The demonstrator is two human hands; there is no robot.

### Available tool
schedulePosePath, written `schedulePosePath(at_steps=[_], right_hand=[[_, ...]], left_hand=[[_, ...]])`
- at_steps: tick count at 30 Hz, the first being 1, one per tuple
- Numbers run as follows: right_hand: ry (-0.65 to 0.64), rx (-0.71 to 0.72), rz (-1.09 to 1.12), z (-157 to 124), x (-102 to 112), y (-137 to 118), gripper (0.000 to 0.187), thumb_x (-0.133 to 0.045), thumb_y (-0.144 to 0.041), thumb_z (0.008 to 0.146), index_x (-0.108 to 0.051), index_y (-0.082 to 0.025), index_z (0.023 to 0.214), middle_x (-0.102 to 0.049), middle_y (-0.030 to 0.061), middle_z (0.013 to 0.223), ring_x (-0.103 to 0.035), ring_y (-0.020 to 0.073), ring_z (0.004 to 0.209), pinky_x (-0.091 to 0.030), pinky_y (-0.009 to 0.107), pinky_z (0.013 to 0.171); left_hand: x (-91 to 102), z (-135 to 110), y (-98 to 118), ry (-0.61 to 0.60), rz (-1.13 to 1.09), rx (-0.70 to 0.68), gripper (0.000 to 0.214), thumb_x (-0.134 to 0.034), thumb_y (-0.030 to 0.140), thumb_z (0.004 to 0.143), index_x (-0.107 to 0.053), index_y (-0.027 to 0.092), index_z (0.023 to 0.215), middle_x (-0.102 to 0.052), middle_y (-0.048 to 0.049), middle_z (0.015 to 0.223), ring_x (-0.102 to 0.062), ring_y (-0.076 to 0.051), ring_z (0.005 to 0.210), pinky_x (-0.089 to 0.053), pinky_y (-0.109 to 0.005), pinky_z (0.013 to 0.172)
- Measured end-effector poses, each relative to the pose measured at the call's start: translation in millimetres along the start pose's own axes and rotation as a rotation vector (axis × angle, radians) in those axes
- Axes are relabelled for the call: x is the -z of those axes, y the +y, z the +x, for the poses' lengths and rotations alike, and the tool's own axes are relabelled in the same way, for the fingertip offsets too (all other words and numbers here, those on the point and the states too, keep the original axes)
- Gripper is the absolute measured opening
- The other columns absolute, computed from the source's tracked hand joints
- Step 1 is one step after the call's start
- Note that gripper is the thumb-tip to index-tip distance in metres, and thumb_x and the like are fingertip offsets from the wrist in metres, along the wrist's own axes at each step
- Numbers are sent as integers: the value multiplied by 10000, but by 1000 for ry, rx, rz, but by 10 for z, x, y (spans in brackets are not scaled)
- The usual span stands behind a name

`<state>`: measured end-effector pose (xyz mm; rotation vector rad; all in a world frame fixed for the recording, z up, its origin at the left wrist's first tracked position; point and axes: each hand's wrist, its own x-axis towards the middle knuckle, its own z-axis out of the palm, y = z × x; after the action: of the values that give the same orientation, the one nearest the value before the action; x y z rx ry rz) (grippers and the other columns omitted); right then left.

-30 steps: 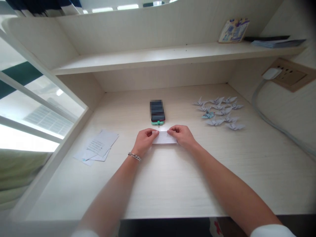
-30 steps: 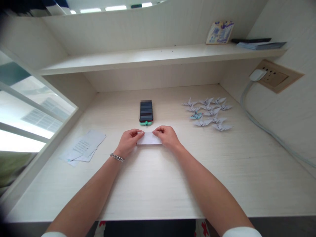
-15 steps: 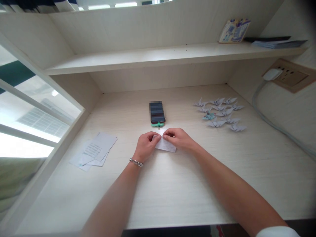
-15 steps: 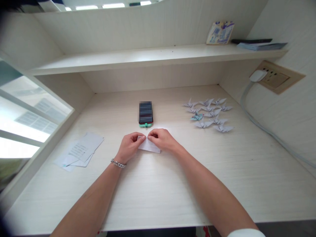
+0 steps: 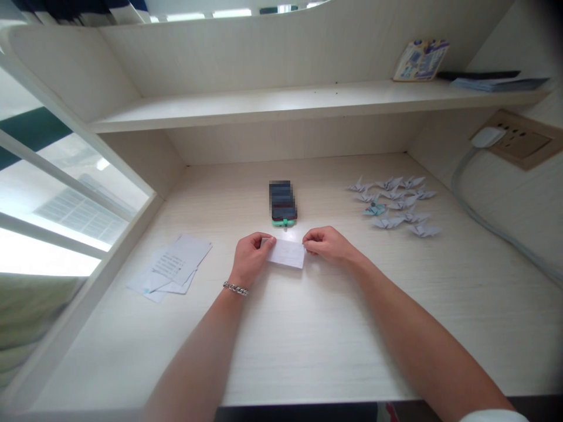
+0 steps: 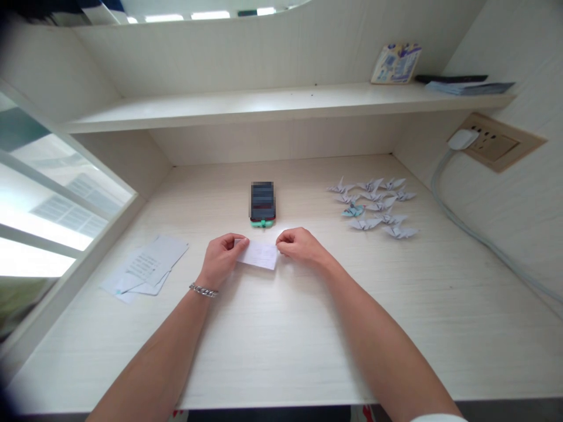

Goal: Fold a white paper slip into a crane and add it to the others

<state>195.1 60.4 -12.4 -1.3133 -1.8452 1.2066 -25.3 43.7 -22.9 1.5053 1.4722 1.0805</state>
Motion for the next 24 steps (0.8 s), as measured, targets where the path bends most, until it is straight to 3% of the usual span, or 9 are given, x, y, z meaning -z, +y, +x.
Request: schedulePosePath(at_steps=[6,10,16,21,24], right_hand=[[172,-63,261,8,58,87,155,-574,-294,703,-620,-148,729,-585,3,608,-514,112,544,-416,235,542],[137,13,337,41,-115,36,262,-608,-387,708,-623,-160,838,-637,34,775,-564,130,652,-450,250,610],[180,-2,287,31,-237,1,235,-592,-385,717,-611,-153,745,-608,16,672,-537,132,605,-411,241,562],[128,54,134,-39,-254,-48,202,-571,-346,740,-643,-158,756,-637,23,711,-553,142,646,-410,242,585],[133,56,95,-64,-251,-59,210,-561,-352,749,-649,-161,755,-634,19,700,-546,140,631,-399,237,563]], left_hand=[[82,24,-69,94,-134,69,354,-637,433,685,-668,130,865,-662,-57,754,-564,-146,658,-418,-232,568],[-16,-17,-15,29,-210,63,335,-632,422,701,-667,133,869,-663,-64,776,-565,-143,670,-428,-236,585],[-53,-68,83,-97,-148,42,268,-621,393,708,-666,141,790,-660,-60,747,-564,-147,655,-419,-230,562],[-42,-120,180,-248,-58,-22,225,-588,355,721,-681,156,771,-677,-68,775,-586,-166,682,-439,-246,595],[-26,-137,227,-268,-28,-37,221,-576,349,728,-683,159,763,-681,-68,777,-588,-167,684,-441,-246,598]])
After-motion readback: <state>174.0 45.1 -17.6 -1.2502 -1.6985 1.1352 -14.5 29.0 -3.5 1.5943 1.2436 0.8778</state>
